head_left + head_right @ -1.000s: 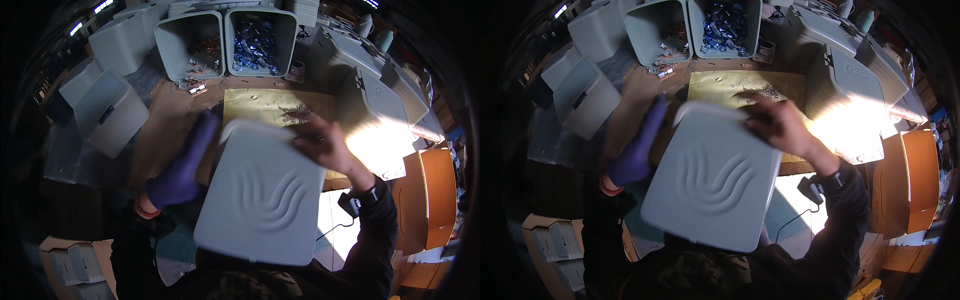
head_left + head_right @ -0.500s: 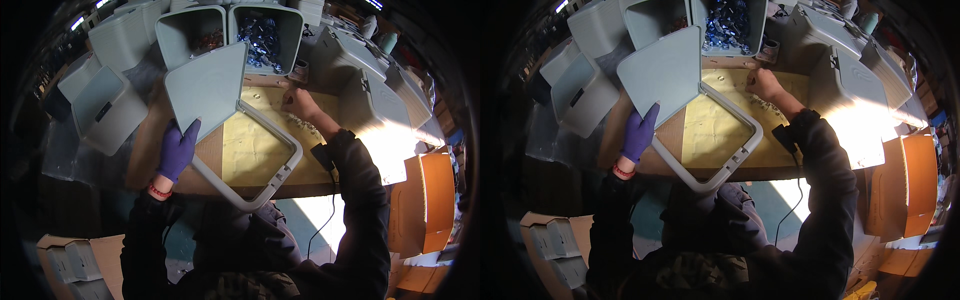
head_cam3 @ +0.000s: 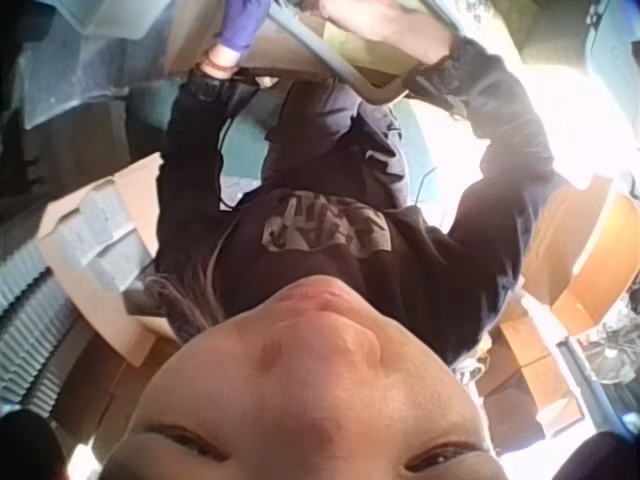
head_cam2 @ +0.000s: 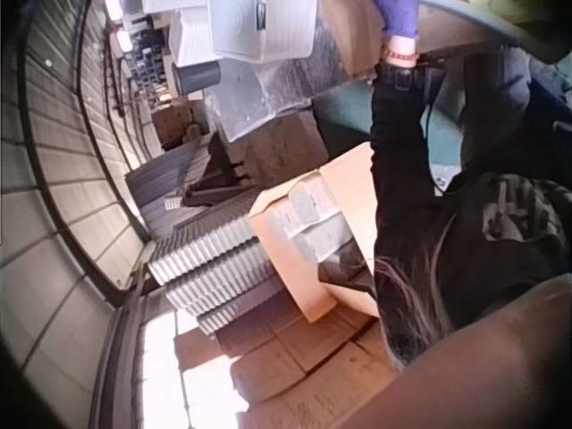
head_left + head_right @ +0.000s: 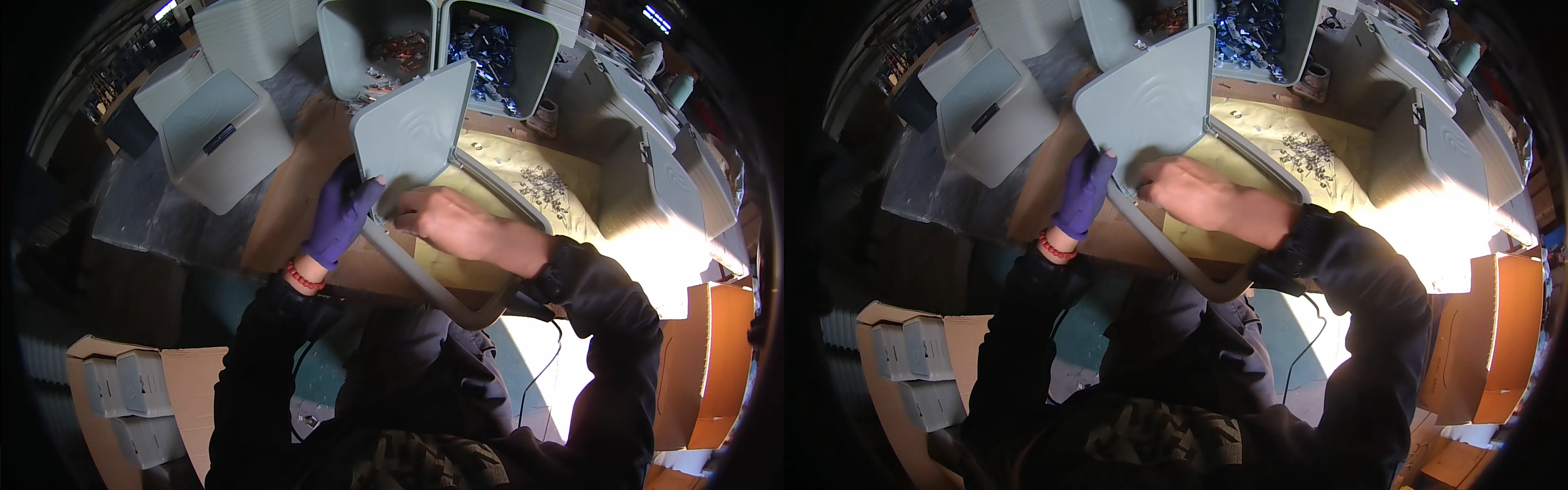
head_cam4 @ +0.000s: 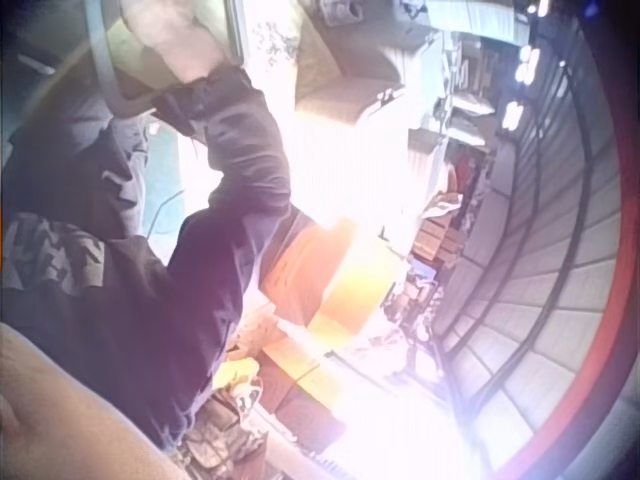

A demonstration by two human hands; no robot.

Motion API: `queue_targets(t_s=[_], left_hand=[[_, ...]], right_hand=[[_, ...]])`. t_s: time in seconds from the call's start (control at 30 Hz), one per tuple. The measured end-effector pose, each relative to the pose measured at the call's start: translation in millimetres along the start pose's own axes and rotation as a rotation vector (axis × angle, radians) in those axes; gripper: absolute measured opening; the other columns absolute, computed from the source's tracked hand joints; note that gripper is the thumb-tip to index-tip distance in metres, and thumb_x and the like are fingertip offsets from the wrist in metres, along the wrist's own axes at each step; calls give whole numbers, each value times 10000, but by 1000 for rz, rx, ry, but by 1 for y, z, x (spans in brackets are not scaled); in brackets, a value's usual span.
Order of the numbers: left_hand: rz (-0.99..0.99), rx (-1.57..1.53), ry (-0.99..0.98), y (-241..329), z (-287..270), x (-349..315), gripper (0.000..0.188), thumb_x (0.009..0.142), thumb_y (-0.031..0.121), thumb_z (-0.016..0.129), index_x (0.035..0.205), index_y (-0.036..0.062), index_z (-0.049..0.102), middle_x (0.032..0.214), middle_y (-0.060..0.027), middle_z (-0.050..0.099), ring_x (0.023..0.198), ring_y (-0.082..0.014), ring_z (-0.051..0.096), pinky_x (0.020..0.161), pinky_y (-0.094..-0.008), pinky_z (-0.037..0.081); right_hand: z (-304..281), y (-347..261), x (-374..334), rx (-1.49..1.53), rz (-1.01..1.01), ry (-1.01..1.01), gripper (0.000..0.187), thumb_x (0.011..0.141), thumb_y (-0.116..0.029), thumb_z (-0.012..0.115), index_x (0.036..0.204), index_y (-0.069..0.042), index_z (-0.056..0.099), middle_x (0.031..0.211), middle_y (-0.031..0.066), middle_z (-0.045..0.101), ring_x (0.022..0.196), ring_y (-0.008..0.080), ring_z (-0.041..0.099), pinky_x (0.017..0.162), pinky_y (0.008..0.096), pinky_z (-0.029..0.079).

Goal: The person assembles gray plastic containers by hand, inserting small metal fasteners into the lid and base, then closing and stacking the finished units. The person repeats this process for multiple containers, placing completed units into a cardboard box.

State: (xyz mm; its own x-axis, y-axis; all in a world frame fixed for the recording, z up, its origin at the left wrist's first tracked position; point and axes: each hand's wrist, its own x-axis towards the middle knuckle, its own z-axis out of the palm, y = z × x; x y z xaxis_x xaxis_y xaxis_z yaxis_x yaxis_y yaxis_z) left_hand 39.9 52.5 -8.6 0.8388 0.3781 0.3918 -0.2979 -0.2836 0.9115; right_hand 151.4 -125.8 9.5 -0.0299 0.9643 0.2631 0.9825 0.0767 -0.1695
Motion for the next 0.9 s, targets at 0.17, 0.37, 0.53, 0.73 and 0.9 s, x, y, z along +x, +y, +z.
queue_targets(t_s=[0.17, 0.37, 0.53, 0.73, 0.9], left_hand=[[65, 34, -5, -5, 3, 0, 323, 943, 199, 700, 1172, -20, 634, 1031, -101, 682, 938, -176, 625, 845, -328, 501], [107, 87, -13, -8, 3, 1, 318, 932, 213, 715, 1153, -6, 648, 1021, -107, 685, 916, -187, 637, 817, -334, 513], [138, 94, 1, -9, 2, 1, 336, 929, 226, 729, 1151, -13, 649, 1026, -108, 685, 904, -179, 637, 809, -327, 517], [37, 25, 6, -6, 2, 0, 322, 934, 196, 723, 1160, -16, 640, 1034, -94, 679, 923, -153, 630, 813, -313, 517], [33, 45, -17, -3, 2, 1, 303, 941, 190, 712, 1150, -16, 636, 1027, -92, 680, 917, -142, 620, 812, -308, 515]], right_hand=[[23, -6, 13, 394, 138, 266, 149, 804, 31, 696, 931, -26, 749, 920, 155, 700, 863, 348, 690, 754, 410, 554], [24, -15, 14, 730, 503, 377, 91, 822, 22, 723, 909, 1, 706, 866, 134, 746, 806, 247, 734, 743, 339, 566], [17, -23, 11, 714, 535, 380, 152, 804, 27, 731, 943, -12, 683, 843, 127, 745, 793, 215, 737, 738, 335, 567], [21, -21, 16, 665, 554, 320, 74, 775, -16, 757, 810, -21, 691, 853, 130, 725, 771, 278, 716, 741, 360, 566], [33, -16, 22, 374, 317, 468, 56, 749, -34, 745, 776, -20, 697, 832, 134, 652, 827, 333, 655, 741, 425, 545]])
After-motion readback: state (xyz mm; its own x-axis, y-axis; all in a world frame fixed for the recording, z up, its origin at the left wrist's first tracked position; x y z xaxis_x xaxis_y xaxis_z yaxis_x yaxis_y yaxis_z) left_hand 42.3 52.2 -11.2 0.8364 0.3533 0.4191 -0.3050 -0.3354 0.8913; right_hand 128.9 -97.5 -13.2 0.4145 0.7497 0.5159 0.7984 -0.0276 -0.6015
